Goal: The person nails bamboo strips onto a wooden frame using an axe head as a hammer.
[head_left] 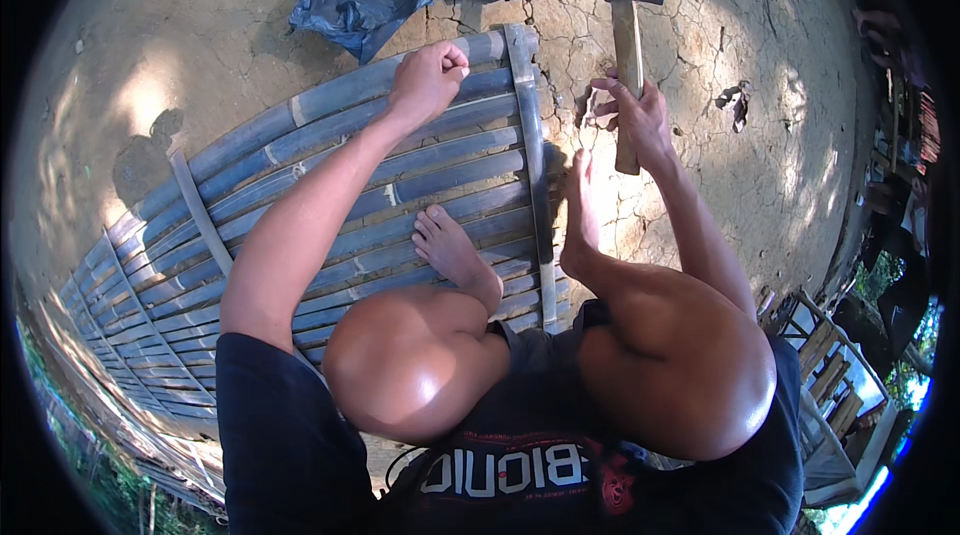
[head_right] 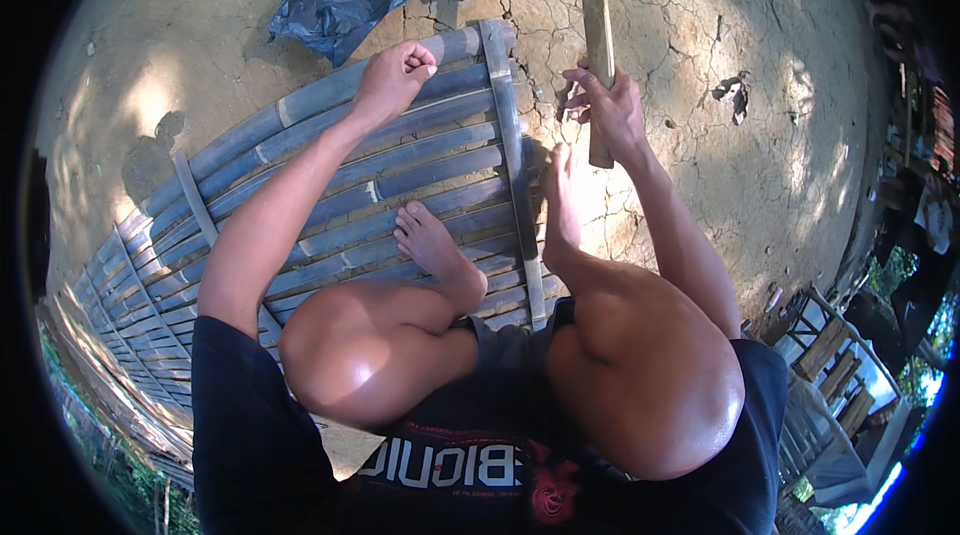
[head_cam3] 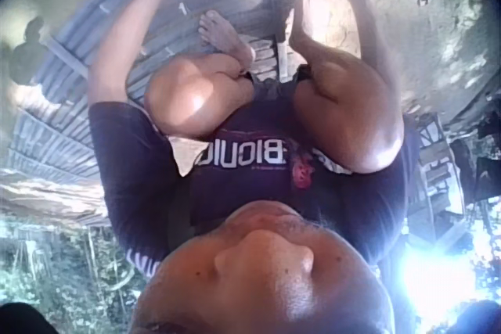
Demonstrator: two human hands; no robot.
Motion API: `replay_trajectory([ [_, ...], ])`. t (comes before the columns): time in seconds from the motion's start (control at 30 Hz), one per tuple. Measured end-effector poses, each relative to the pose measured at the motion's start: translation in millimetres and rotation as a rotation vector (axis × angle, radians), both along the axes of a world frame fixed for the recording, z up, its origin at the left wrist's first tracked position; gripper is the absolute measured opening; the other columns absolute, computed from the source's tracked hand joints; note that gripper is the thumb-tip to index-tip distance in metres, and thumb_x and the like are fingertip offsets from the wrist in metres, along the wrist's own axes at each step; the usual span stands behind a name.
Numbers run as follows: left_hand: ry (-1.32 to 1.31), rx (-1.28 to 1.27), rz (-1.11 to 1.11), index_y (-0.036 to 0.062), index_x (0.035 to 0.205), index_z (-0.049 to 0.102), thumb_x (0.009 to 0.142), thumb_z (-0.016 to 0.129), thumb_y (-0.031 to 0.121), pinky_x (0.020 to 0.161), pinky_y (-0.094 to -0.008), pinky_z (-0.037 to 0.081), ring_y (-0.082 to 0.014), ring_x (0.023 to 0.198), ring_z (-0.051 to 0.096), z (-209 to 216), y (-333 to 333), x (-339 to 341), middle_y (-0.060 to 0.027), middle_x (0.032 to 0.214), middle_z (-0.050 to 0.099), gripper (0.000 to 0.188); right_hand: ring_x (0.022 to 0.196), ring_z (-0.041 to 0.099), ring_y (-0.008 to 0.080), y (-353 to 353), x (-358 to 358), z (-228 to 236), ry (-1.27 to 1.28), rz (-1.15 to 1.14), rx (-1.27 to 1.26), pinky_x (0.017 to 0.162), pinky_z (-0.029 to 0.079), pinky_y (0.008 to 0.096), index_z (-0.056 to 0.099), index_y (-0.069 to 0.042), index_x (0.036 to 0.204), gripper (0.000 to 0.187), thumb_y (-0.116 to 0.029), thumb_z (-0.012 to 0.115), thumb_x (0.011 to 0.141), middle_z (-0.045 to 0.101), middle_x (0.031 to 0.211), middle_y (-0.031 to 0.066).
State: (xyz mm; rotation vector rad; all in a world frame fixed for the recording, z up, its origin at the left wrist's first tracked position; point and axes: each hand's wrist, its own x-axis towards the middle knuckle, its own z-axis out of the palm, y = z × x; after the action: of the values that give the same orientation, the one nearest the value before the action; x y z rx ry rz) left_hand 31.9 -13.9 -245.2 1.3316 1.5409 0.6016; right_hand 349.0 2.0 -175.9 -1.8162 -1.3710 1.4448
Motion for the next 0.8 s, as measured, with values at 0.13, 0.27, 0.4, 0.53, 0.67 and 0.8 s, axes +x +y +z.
replay_trajectory([
  [0.13, 0.010, -0.022, 0.025, 0.0034, 0.095, 0.068, 0.090, 0.070, 0.012, 0.071, -0.0305, 0.050, -0.0125, 0.074, 0.062, 6.0, -3.9, -11.4, -0.0033, 0.082, 0.069, 0.010, 0.066, 0.068, 0.0131, -0.2, 1.5, 23.2, -0.135, 0.000, 0.001, 0.053, 0.055, 0.0265, 0.058, 0.002, 0.123, 0.037, -0.028, 0.062, 0.101, 0.075, 0.103, 0.0139],
  [0.27, -0.046, -0.033, 0.065, 0.0030, 0.096, 0.067, 0.090, 0.070, 0.012, 0.071, -0.0303, 0.050, -0.0124, 0.074, 0.063, 2.2, -5.0, -15.7, -0.0036, 0.082, 0.069, 0.011, 0.057, 0.061, 0.0111, -4.4, -2.0, 0.4, -0.167, -0.038, -0.001, 0.050, 0.052, 0.0261, 0.058, 0.003, 0.125, 0.041, -0.030, 0.062, 0.100, 0.075, 0.095, 0.0118],
  [0.4, -0.101, -0.014, 0.076, 0.0022, 0.098, 0.067, 0.091, 0.069, 0.010, 0.071, -0.0285, 0.050, -0.0117, 0.075, 0.063, -14.1, 1.8, -20.3, -0.0033, 0.083, 0.069, 0.011, 0.052, 0.059, 0.0110, -3.0, -13.9, -29.0, -0.126, -0.029, 0.009, 0.046, 0.049, 0.0273, 0.060, 0.003, 0.119, 0.035, -0.026, 0.062, 0.100, 0.069, 0.077, 0.0080],
  [0.53, -0.207, -0.072, 0.106, 0.0018, 0.100, 0.067, 0.091, 0.067, 0.008, 0.069, -0.0268, 0.050, -0.0109, 0.075, 0.064, -22.7, 15.9, -6.2, -0.0027, 0.084, 0.068, 0.010, 0.050, 0.054, 0.0094, -8.2, -17.8, -47.5, -0.122, 0.013, -0.029, 0.044, 0.045, 0.0259, 0.058, 0.004, 0.127, 0.039, -0.026, 0.060, 0.102, 0.060, 0.070, 0.0032],
  [0.67, -0.227, -0.042, 0.132, 0.0015, 0.095, 0.069, 0.088, 0.068, 0.007, 0.068, -0.0320, 0.051, -0.0165, 0.072, 0.067, -26.8, 22.2, 28.0, -0.0091, 0.081, 0.072, 0.009, 0.049, 0.050, 0.0084, -19.3, -9.9, -69.6, -0.165, 0.037, -0.091, 0.044, 0.043, 0.0268, 0.056, 0.004, 0.133, 0.041, -0.025, 0.057, 0.103, 0.053, 0.065, -0.0001],
  [0.8, -0.191, -0.065, 0.116, 0.0011, 0.094, 0.068, 0.089, 0.067, 0.006, 0.067, -0.0334, 0.051, -0.0188, 0.070, 0.067, -32.2, 18.0, 59.0, -0.0107, 0.080, 0.072, 0.007, 0.061, 0.060, 0.0187, -31.5, -5.0, -88.6, -0.262, 0.057, -0.105, 0.058, 0.048, 0.0381, 0.061, 0.002, 0.117, 0.038, -0.032, 0.061, 0.100, 0.063, 0.069, 0.0106],
])
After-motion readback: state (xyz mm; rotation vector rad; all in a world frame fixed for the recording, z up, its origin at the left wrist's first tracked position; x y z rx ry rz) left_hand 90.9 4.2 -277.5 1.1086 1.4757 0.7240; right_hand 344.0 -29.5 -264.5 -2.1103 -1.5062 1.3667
